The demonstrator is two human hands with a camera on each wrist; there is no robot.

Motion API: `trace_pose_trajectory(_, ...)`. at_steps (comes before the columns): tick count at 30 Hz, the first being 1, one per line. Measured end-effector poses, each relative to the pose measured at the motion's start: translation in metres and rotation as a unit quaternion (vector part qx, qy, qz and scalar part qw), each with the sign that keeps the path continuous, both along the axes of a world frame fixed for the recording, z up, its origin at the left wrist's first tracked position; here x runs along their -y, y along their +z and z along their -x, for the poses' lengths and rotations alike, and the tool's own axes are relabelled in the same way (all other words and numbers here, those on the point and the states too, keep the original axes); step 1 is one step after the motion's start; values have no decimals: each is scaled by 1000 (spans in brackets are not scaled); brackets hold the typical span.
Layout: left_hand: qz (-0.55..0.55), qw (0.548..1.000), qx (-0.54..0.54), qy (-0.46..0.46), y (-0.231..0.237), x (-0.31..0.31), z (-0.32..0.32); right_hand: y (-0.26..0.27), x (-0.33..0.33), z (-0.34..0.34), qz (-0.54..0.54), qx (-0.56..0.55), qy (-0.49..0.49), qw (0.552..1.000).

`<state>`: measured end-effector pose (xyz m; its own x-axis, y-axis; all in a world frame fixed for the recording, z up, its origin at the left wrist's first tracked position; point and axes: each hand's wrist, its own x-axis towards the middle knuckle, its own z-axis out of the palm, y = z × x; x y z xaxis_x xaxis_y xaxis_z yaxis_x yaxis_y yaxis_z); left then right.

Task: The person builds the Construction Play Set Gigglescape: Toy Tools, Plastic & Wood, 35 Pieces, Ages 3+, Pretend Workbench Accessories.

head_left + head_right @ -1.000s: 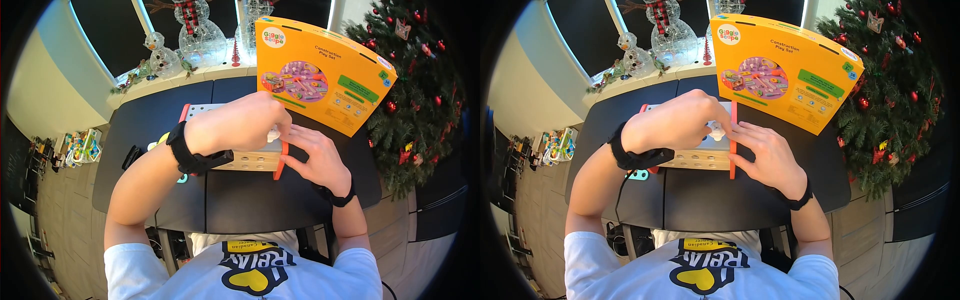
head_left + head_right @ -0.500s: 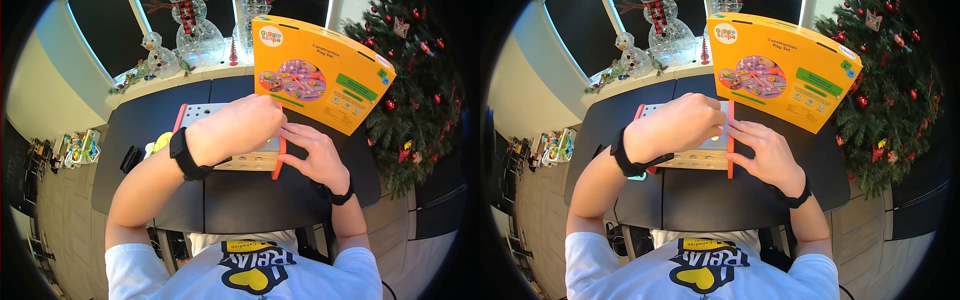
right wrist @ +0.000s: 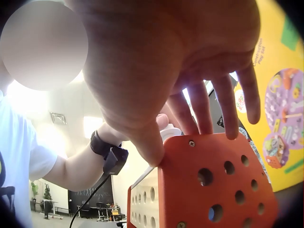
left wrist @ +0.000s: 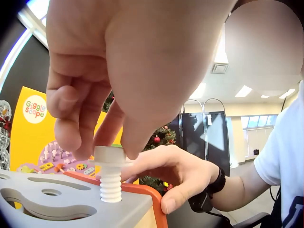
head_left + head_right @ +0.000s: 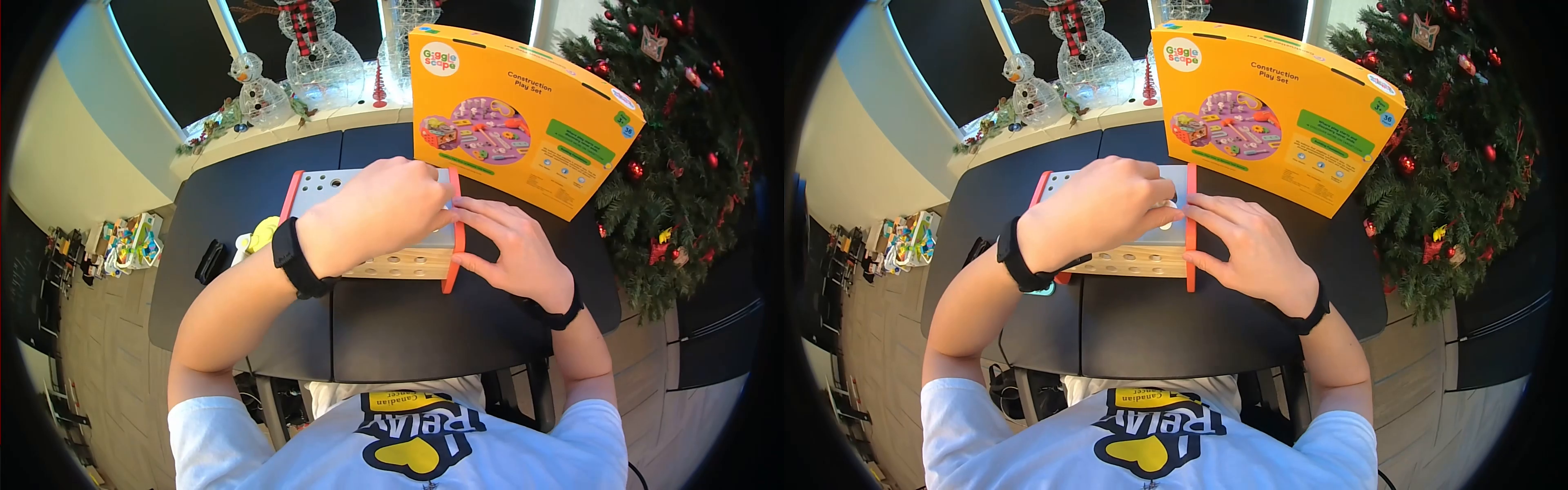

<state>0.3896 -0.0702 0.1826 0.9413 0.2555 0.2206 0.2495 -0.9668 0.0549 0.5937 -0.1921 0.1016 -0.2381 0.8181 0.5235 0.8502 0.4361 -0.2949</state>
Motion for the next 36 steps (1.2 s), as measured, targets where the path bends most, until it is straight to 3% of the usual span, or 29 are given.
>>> trace_pose_trajectory(3,17,1000,-1,-8,0,0,1,2,0,-2,6,17,1,1000)
trace_pose_trajectory(9,93,985,32,-142,-5,-18,4,3,1,-1,-1,25,-4,1000)
trace_pose_trajectory(12,160,978,0,-131,1,-17,4,4,1,-1,4,14,-2,1000)
trace_pose_trajectory(15,143,979,86,-121,1,-9,1,3,0,-1,10,6,3,1000)
trace_pose_trajectory(18,32,999,17,11,2,5,-4,0,0,-2,-2,15,-3,1000)
trace_pose_trajectory(21,-4,1000,-21,22,-5,4,-8,2,0,-1,5,14,-2,1000)
trace_pose_trajectory(27,63,988,15,-142,-5,-14,-2,1,0,-2,15,8,-3,1000)
trace_pose_trajectory(30,155,978,-47,-128,4,-17,-2,1,-1,-2,15,9,-1,1000)
trace_pose_trajectory(33,191,972,37,-135,6,-12,-2,2,1,-1,23,-3,-4,1000)
trace_pose_trajectory(36,47,990,122,-48,-4,-4,-8,0,0,0,1,-2,-2,1000)
